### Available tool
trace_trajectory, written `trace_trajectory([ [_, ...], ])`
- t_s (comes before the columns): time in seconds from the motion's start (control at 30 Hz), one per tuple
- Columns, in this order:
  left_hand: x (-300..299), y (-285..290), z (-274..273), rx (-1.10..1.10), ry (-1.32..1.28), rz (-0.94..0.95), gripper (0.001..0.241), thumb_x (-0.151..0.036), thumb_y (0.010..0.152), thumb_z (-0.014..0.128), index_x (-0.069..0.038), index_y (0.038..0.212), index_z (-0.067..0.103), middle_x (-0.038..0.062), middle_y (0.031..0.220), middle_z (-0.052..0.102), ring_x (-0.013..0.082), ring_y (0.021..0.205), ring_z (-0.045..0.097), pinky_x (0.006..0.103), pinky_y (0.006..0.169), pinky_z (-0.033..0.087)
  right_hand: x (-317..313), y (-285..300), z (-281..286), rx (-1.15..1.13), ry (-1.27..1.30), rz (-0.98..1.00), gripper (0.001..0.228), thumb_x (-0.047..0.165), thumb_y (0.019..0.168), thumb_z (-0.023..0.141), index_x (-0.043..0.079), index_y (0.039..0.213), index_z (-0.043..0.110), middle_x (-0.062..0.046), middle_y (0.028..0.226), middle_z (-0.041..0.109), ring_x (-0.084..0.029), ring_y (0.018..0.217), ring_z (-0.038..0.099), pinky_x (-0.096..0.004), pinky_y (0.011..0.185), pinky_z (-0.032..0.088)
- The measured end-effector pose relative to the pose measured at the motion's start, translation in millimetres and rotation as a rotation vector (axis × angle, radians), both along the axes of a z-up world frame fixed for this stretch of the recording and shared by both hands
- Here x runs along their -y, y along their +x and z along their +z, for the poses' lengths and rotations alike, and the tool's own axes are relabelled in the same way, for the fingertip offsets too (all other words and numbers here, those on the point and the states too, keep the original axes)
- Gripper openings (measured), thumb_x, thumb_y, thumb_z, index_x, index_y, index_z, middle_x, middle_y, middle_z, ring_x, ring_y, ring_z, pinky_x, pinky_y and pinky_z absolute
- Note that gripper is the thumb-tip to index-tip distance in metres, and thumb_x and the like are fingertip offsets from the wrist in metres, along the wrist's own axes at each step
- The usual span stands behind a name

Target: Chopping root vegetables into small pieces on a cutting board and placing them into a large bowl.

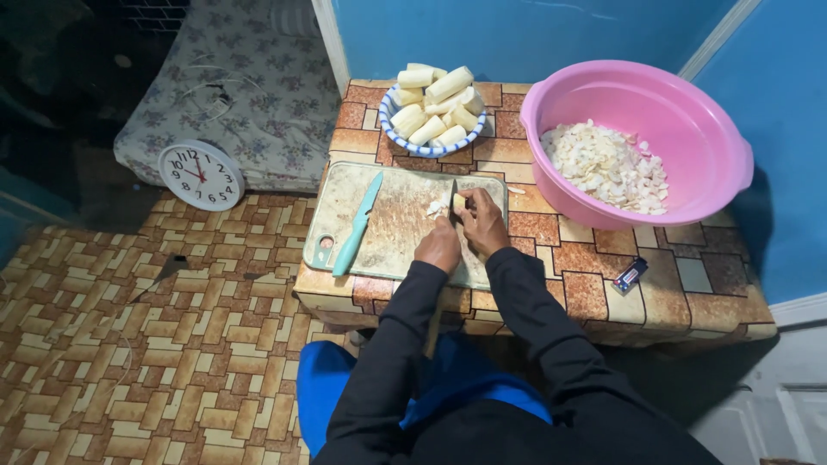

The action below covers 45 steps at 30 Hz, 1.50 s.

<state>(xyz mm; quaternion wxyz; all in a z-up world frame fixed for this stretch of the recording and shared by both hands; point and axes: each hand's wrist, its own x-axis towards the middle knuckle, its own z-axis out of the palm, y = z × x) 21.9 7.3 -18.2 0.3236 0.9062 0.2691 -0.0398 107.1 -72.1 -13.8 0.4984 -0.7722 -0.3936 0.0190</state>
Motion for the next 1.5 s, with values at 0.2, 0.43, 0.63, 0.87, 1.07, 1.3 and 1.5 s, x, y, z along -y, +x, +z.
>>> trace_trajectory([
  [0.2, -3, -11, -9, -0.081, -0.039, -0.030, 0.018, -0.013, 0.087, 0.033, -0.004, 0.102, 0.036, 0.028, 0.099, 0.061, 0.0485, 0.098, 0.058, 0.0606, 0.082, 0.046, 1, -6, 0, -0.004, -0.002, 0.006, 0.024, 0.000, 0.088, 0.053, -0.002, 0.111, 0.047, -0.024, 0.101, 0.051, -0.045, 0.096, 0.054, -0.045, 0.076, 0.056],
  [0.43, 1, -49, 10, -0.077, -0.091, -0.023, 0.026, -0.009, 0.080, 0.048, -0.001, 0.102, 0.036, 0.031, 0.094, 0.061, 0.0524, 0.094, 0.058, 0.0610, 0.078, 0.047, 4, -7, 4, -0.038, 0.001, 0.027, 0.025, 0.003, 0.091, 0.050, -0.001, 0.115, 0.047, -0.024, 0.107, 0.049, -0.046, 0.102, 0.052, -0.045, 0.081, 0.055],
  [0.63, 10, -59, 29, -0.026, -0.103, -0.071, 0.030, -0.006, 0.079, 0.051, 0.002, 0.102, 0.034, 0.036, 0.094, 0.058, 0.0557, 0.093, 0.057, 0.0628, 0.079, 0.046, 2, -4, 6, -0.035, -0.012, 0.040, 0.025, 0.006, 0.091, 0.052, -0.001, 0.115, 0.046, -0.024, 0.108, 0.048, -0.046, 0.102, 0.052, -0.047, 0.081, 0.054],
  [0.87, 6, -43, 8, -0.029, -0.148, -0.055, 0.030, -0.005, 0.077, 0.054, 0.001, 0.100, 0.035, 0.034, 0.092, 0.059, 0.0556, 0.093, 0.057, 0.0634, 0.077, 0.047, 3, -5, 6, -0.054, 0.007, 0.015, 0.026, 0.008, 0.089, 0.057, 0.001, 0.113, 0.049, -0.020, 0.102, 0.050, -0.044, 0.098, 0.054, -0.044, 0.078, 0.055],
  [1.07, 7, -29, 6, -0.054, -0.064, -0.057, 0.025, -0.005, 0.079, 0.050, 0.001, 0.099, 0.037, 0.032, 0.090, 0.060, 0.0520, 0.091, 0.059, 0.0610, 0.076, 0.048, 0, -3, 5, -0.055, -0.013, 0.001, 0.025, 0.006, 0.090, 0.055, 0.001, 0.114, 0.048, -0.019, 0.102, 0.049, -0.043, 0.098, 0.055, -0.044, 0.078, 0.055],
  [1.3, 0, -44, 17, -0.006, -0.098, -0.066, 0.024, -0.005, 0.079, 0.049, 0.002, 0.099, 0.038, 0.033, 0.086, 0.060, 0.0551, 0.087, 0.059, 0.0645, 0.072, 0.048, -1, -3, 9, -0.071, 0.021, -0.002, 0.030, 0.007, 0.087, 0.052, 0.001, 0.116, 0.050, -0.022, 0.108, 0.049, -0.043, 0.099, 0.054, -0.043, 0.078, 0.055],
  [1.5, -3, -54, -9, 0.008, -0.045, -0.057, 0.029, -0.006, 0.077, 0.052, 0.002, 0.099, 0.034, 0.034, 0.086, 0.060, 0.0550, 0.085, 0.059, 0.0624, 0.073, 0.048, -2, 0, 3, -0.047, 0.063, -0.023, 0.033, 0.010, 0.084, 0.060, 0.001, 0.115, 0.055, -0.022, 0.102, 0.050, -0.038, 0.091, 0.058, -0.035, 0.070, 0.057],
])
